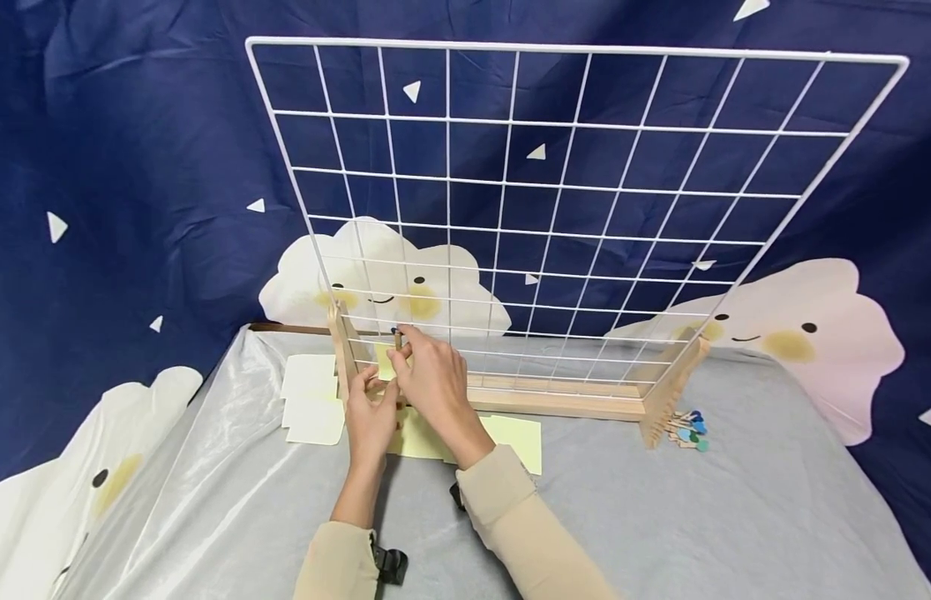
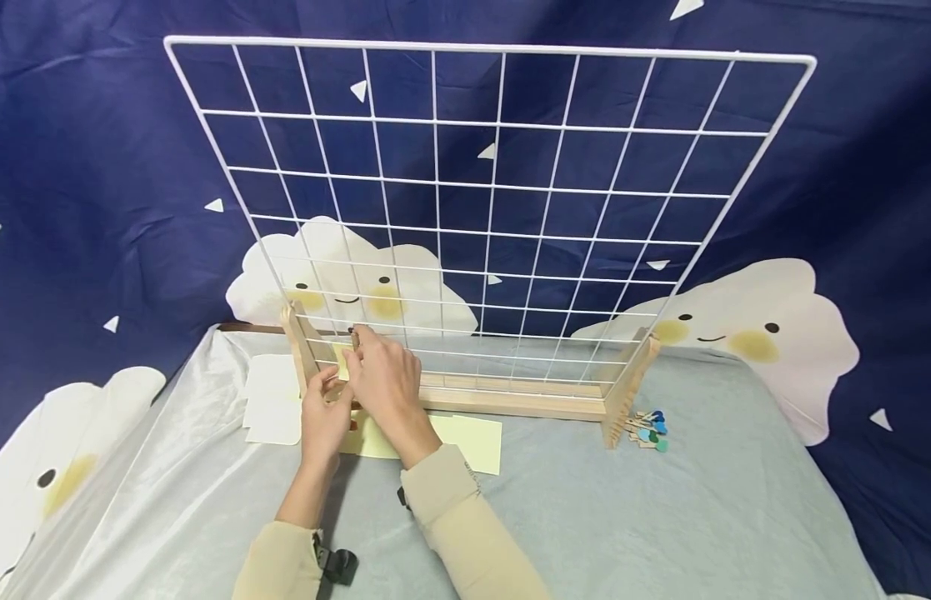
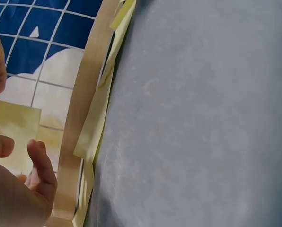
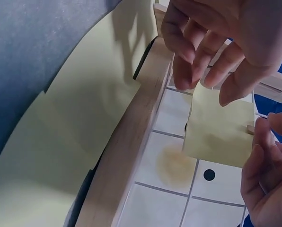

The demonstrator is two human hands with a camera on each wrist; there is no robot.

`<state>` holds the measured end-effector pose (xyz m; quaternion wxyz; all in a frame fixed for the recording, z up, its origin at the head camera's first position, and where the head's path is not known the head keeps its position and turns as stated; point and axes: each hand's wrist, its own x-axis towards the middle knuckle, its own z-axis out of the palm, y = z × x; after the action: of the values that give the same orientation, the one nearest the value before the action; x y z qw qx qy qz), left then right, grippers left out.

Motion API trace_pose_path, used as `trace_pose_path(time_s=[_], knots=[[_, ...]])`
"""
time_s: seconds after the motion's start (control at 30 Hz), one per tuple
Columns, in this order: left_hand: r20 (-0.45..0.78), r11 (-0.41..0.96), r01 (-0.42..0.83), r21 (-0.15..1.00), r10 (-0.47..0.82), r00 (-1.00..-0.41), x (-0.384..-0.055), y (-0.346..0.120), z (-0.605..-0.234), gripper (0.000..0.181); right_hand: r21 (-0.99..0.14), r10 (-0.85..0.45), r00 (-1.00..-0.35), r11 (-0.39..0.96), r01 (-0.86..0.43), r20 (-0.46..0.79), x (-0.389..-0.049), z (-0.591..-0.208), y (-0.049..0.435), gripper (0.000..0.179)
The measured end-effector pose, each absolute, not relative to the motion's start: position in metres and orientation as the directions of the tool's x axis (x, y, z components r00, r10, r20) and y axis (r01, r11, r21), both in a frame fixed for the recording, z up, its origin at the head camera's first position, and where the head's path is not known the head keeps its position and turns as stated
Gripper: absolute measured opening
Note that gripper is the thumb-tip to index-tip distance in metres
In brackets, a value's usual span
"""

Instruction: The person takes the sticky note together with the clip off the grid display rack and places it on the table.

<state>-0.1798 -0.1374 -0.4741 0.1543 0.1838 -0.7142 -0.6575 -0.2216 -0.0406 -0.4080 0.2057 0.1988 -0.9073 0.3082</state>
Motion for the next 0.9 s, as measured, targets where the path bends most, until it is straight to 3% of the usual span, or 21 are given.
trace_pose_path(time_s=[0.37, 0.9], knots=[[-0.188, -0.338, -0.04, 0.94, -0.416, -0.89, -0.1852, -0.1396, -0.4744, 0.042, -0.469, -0.205, -0.825, 0.739, -0.484, 0.527, -0.2232, -0.4074, -0.0398, 0.015], [-0.224, -0.381, -0.048, 0.923, -0.434, -0.873, -0.1854, -0.1422, -0.472, 0.014, -0.515, -0.172, -0.821, 0.704, -0.49, 0.545, -0.2238, -0.4123, -0.0367, 0.011]])
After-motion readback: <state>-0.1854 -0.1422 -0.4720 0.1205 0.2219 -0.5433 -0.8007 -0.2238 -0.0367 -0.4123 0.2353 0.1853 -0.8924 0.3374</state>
